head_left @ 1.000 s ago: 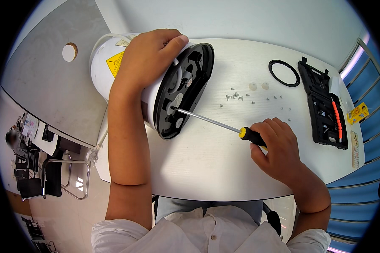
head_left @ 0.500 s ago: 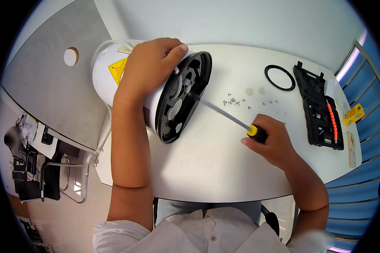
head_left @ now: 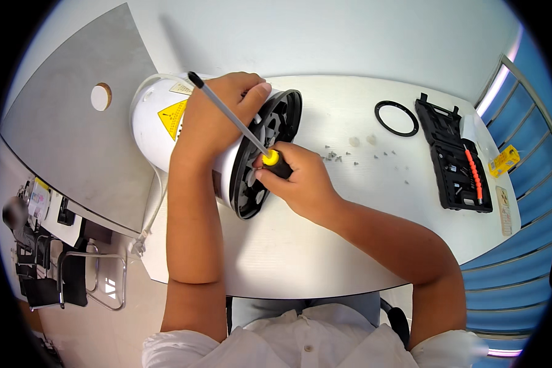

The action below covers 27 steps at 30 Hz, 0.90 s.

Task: The person uses a screwdriver to remove multiple screws from the base of a white cylindrical appliance. After removing the screws, the person detaches the base cover, exposing the internal wiring and components.

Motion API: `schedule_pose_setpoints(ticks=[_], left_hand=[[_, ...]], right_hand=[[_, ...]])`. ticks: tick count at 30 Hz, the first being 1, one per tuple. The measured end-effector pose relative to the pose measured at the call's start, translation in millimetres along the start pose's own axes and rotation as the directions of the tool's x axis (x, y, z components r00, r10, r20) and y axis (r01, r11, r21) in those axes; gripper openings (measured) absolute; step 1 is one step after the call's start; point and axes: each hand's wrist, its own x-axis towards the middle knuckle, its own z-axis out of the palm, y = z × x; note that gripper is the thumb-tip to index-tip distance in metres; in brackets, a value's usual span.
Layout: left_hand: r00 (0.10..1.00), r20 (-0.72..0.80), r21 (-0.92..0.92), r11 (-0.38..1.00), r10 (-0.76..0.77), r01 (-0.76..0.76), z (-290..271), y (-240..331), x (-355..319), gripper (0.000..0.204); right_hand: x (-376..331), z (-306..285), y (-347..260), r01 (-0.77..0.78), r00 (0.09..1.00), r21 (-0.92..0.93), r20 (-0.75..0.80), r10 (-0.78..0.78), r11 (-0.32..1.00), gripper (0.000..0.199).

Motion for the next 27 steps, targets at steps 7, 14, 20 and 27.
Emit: schedule_pose_setpoints(ticks=[7,14,20,27], left_hand=[[0.999,-0.018,0.010,0.999,-0.030,0.031,2,-4,-1,0.038],[1.000,0.022,0.034,0.999,0.011,-0.012,-4,-1,-1,0.038],[1.000,0.025,0.008,1.000,0.012,-0.012,0,0,2,0.038],[0.999,0.007,0.006,0.999,0.047,-0.047,-2,-2,0,0.037]], right_hand=[[-6,-25,0,-0.047,0.988,0.101,0.148,0.032,0.994,0.007],[11,-130,35,-0.192,0.972,-0.372,-0.202,0.123,0.908,0.010],[41,-176,87,-0.328,0.943,-0.860,-0.321,0.087,0.391,0.017],[46,-163,112,-0.276,0.961,-0.940,-0.265,0.083,0.200,0.013]])
